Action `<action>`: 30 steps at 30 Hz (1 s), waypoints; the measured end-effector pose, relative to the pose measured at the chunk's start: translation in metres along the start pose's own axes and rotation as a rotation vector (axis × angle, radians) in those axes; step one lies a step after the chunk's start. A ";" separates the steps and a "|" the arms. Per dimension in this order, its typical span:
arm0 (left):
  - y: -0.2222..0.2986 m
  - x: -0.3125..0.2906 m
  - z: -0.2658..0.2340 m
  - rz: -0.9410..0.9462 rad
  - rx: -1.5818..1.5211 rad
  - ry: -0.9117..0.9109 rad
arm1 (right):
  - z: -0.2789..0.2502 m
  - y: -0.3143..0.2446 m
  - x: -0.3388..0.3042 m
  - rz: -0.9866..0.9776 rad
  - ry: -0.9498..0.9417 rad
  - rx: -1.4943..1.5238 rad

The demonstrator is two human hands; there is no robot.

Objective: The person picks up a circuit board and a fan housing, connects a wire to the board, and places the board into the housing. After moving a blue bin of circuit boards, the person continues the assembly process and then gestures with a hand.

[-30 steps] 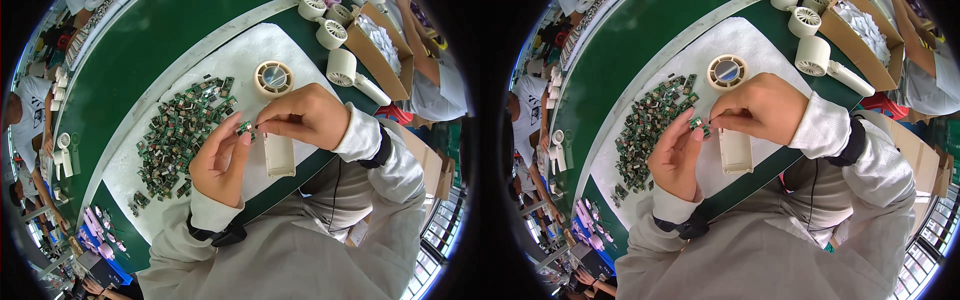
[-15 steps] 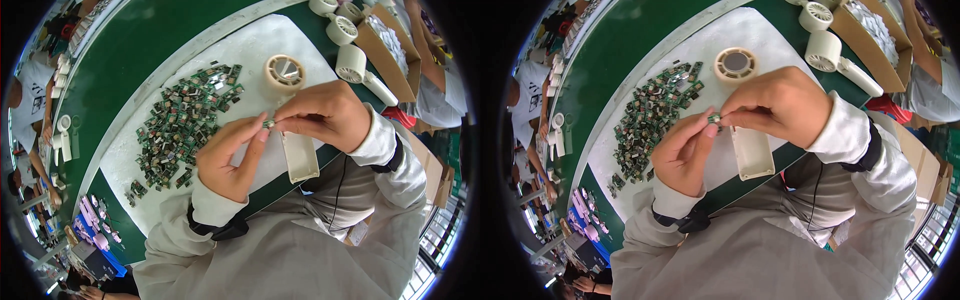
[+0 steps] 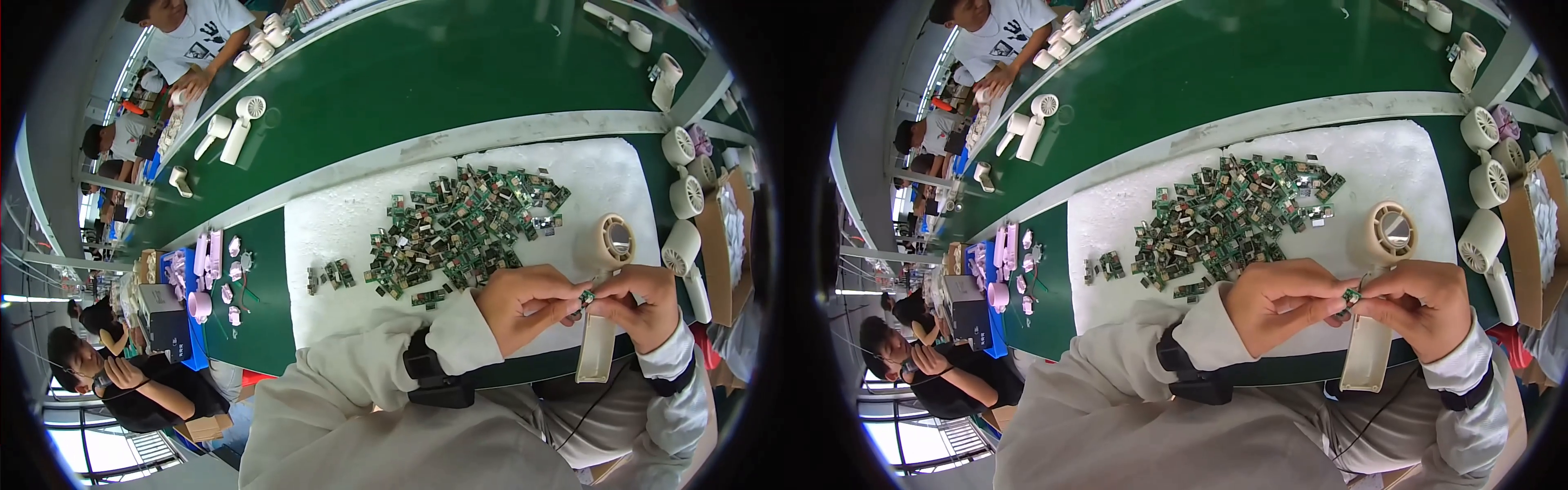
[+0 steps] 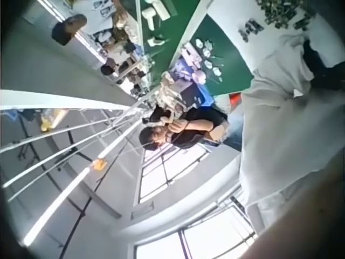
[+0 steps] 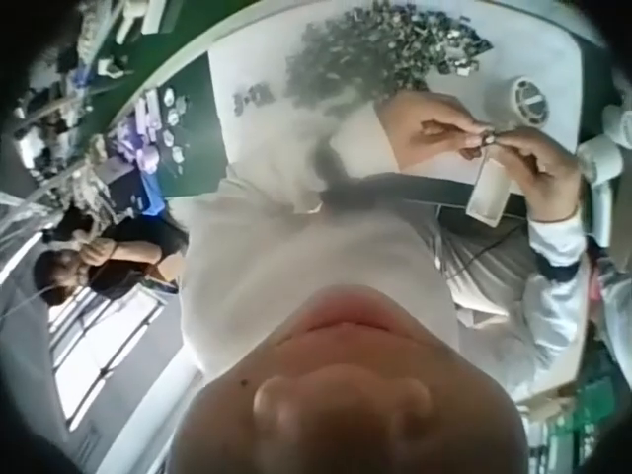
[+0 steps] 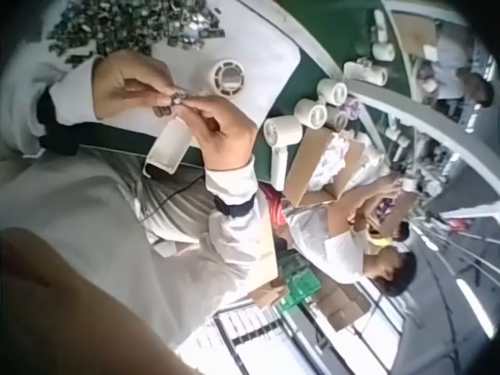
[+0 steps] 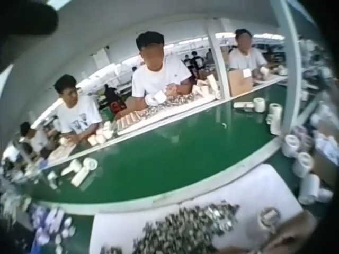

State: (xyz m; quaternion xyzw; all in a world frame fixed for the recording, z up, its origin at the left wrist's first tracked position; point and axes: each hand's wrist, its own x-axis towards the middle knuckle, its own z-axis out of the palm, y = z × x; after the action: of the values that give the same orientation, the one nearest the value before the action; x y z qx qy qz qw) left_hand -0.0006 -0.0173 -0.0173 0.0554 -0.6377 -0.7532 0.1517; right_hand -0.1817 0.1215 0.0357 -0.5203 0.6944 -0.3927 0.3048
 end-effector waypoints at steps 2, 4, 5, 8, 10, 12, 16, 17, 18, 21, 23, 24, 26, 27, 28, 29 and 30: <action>0.001 -0.004 0.001 0.023 0.077 0.005 | 0.001 -0.002 -0.002 -0.056 -0.030 -0.041; 0.004 -0.007 0.005 0.024 0.126 0.028 | 0.004 -0.002 -0.005 -0.065 -0.007 -0.050; 0.005 -0.006 0.007 0.009 0.168 0.054 | 0.005 0.000 -0.006 -0.061 0.009 -0.048; 0.000 0.001 0.010 0.050 0.328 0.174 | 0.008 0.004 -0.002 -0.079 0.074 -0.107; 0.002 -0.002 0.010 0.008 0.478 0.340 | 0.015 0.003 0.002 -0.170 0.140 -0.190; 0.009 -0.013 0.008 -0.102 0.351 0.415 | 0.021 0.000 -0.001 -0.233 0.126 -0.210; 0.000 0.003 0.008 -0.049 0.167 0.399 | 0.012 0.008 0.003 -0.247 0.009 -0.263; 0.000 0.005 0.011 -0.054 0.168 0.413 | 0.013 0.012 0.000 -0.226 0.032 -0.255; 0.001 0.007 0.013 -0.057 0.171 0.430 | 0.014 0.017 -0.001 -0.310 0.085 -0.300; 0.001 0.004 0.013 -0.062 0.181 0.431 | 0.022 0.021 -0.001 -0.494 0.183 -0.391; 0.002 0.003 0.012 -0.062 0.183 0.393 | 0.023 0.019 -0.003 -0.503 0.173 -0.443; 0.001 0.001 0.011 -0.069 0.188 0.389 | 0.025 0.019 -0.004 -0.507 0.162 -0.467; -0.002 -0.001 0.009 -0.046 0.192 0.396 | 0.026 0.017 -0.004 -0.501 0.178 -0.460; -0.003 -0.002 0.008 -0.034 0.193 0.400 | 0.027 0.017 -0.002 -0.498 0.188 -0.460; -0.003 -0.003 0.008 -0.043 0.195 0.396 | 0.028 0.017 -0.001 -0.496 0.198 -0.460; -0.002 -0.002 0.008 -0.046 0.185 0.393 | 0.028 0.019 0.000 -0.491 0.201 -0.459; -0.002 0.000 0.008 -0.049 0.175 0.392 | 0.029 0.021 0.002 -0.490 0.223 -0.364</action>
State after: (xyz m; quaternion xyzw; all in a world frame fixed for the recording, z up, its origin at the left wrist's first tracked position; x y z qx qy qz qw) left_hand -0.0025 -0.0098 -0.0176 0.2295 -0.6572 -0.6733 0.2491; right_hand -0.1681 0.1157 0.0028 -0.6716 0.6365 -0.3784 0.0251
